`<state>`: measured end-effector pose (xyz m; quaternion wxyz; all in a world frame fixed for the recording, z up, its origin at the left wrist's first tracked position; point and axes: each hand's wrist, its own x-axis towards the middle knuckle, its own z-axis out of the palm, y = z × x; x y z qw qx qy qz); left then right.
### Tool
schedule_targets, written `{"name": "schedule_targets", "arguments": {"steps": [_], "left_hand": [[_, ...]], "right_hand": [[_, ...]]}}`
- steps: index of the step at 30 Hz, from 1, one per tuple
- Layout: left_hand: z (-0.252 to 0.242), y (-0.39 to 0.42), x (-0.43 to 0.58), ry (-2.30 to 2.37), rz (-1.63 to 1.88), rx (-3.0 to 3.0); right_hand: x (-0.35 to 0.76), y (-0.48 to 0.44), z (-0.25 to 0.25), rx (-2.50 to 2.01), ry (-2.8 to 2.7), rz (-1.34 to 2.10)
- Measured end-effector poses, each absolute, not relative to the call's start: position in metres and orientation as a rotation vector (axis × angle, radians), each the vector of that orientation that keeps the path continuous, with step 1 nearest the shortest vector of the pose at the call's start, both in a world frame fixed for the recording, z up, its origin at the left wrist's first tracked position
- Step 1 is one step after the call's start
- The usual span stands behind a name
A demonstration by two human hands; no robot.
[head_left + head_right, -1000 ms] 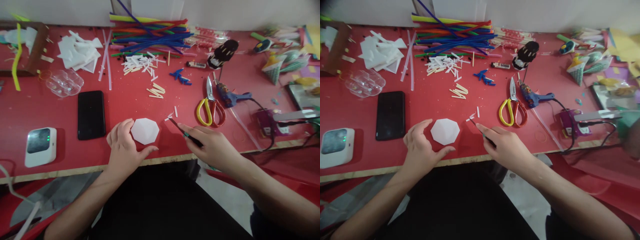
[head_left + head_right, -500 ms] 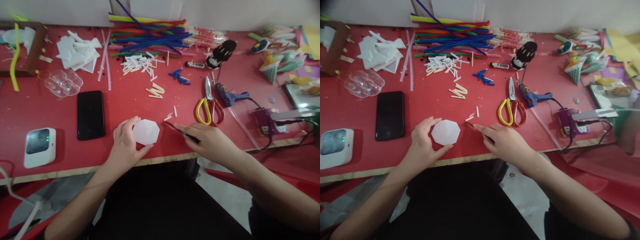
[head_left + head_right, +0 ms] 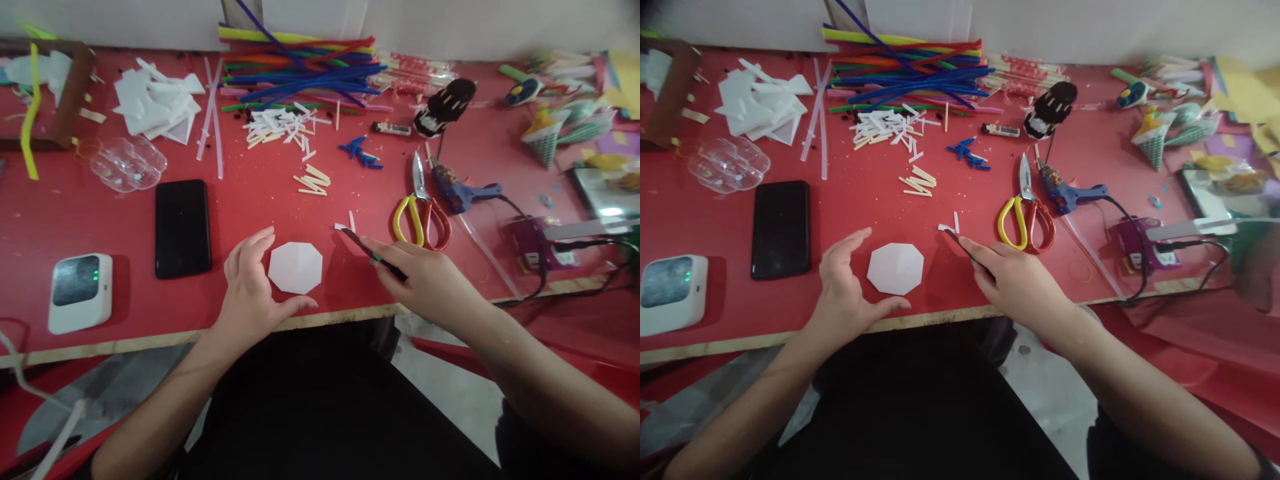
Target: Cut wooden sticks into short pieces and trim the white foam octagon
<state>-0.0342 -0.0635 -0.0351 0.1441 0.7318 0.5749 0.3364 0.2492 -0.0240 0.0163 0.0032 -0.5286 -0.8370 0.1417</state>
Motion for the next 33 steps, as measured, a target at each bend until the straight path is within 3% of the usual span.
{"name": "schedule_targets", "arguments": {"steps": [4,7,11,15,20,33], "left_hand": [[-0.03,-0.069,-0.046,1.583,1.345,1.926],[-0.029,-0.068,-0.048,1.613,1.415,1.728],[-0.025,-0.055,-0.047,1.709,1.246,1.777],[-0.019,-0.046,-0.047,1.705,0.841,2.183],[-0.019,-0.052,-0.042,1.699,0.423,2.265],[-0.019,-0.051,-0.04,1.653,0.643,2.242]], "right_hand": [[0.247,-0.022,0.012,-1.699,-2.622,0.353],[0.244,-0.019,0.011,-1.729,-2.65,0.171],[0.238,-0.012,0.014,-1.721,-2.624,0.173],[0.235,-0.006,0.014,-1.703,-2.524,0.224],[0.248,-0.008,0.002,-1.643,-2.486,0.252],[0.256,-0.016,-0.01,-1.517,-2.544,0.131]]}}
